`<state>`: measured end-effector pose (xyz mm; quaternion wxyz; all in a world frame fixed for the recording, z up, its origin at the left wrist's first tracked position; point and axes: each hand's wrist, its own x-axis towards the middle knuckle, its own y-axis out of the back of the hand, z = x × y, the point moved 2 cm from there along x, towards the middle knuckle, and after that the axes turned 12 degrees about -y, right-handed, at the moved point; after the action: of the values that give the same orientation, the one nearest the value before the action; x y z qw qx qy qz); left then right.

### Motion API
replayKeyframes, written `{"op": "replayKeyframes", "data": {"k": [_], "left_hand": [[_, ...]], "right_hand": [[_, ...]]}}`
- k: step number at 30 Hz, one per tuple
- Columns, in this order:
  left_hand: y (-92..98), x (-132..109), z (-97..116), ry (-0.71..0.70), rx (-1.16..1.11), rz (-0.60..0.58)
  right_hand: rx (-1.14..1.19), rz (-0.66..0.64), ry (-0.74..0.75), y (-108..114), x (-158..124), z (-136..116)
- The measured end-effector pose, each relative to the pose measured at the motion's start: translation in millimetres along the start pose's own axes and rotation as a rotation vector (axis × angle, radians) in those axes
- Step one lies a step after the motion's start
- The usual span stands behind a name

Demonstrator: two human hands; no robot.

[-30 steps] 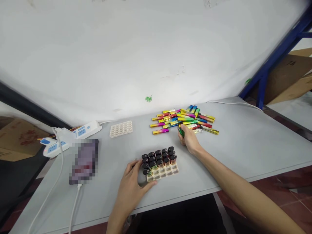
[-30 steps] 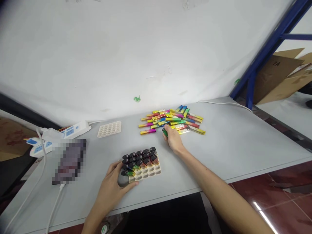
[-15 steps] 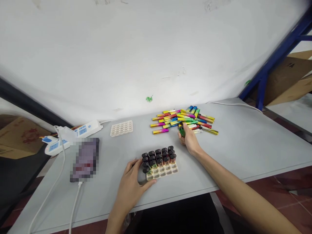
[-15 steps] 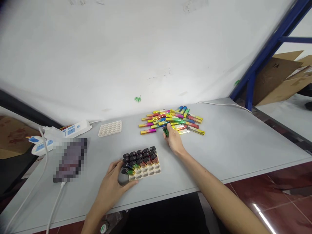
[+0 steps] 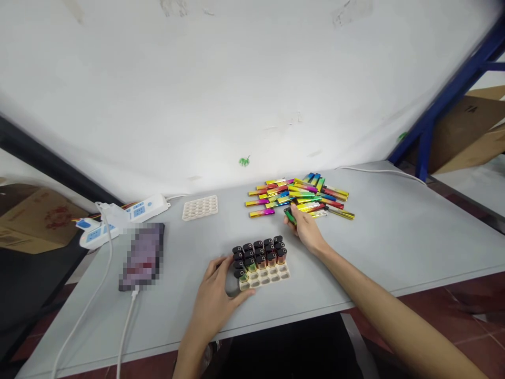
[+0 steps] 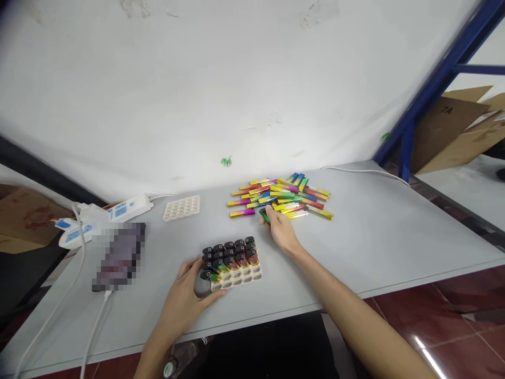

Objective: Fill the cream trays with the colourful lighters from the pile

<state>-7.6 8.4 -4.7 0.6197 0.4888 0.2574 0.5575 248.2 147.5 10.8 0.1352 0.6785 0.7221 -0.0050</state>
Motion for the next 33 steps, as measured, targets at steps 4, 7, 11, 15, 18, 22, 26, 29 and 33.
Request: {"op": "replayKeyframes", "data": {"k": [4,7,11,15,18,22,26,29,33], "left_hand": [[-0.2,0.4,0.0,-0.002,-0.013,0.015],[-0.1,0.1,-0.1,-0.004,-0.019,0.025],[0.0,-0.3,-0.3,-0.01,-0.021,0.028],[-0.2,-0.2,-0.9,-0.005,-0.01,0.023],[-0.8,-0.4,-1.1,-0.006,-0.011,0.024],[-1.0,-0.8,-0.8,-0.008,-0.017,0.009],[-0.3,-0.8,-0.5,-0.003,-0.017,-0.007],[-0.1,0.0,-0.7,-0.001,-0.015,-0.001],[-0.8,1.5,-0.9,-0.015,-0.008,0.011]], "right_hand": [[-0.031,-0.009,0.021,-0.4,-0.6,-0.3],[-0.055,-0.01,0.035,-0.7,-0.8,0.2],[-0.081,-0.007,0.04,-1.2,-0.8,-0.2],[-0.09,-0.004,0.038,-1.5,-0.7,-0.4],[-0.079,-0.013,0.047,-1.6,-0.8,0.0],[-0.068,-0.014,0.035,-1.5,-0.9,-0.1],[-0.064,-0.017,0.026,-1.5,-1.6,-1.9],[-0.026,-0.029,0.011,-1.0,-4.1,-2.0],[0.005,-0.044,0.068,5.2,-15.0,-3.9]]}}
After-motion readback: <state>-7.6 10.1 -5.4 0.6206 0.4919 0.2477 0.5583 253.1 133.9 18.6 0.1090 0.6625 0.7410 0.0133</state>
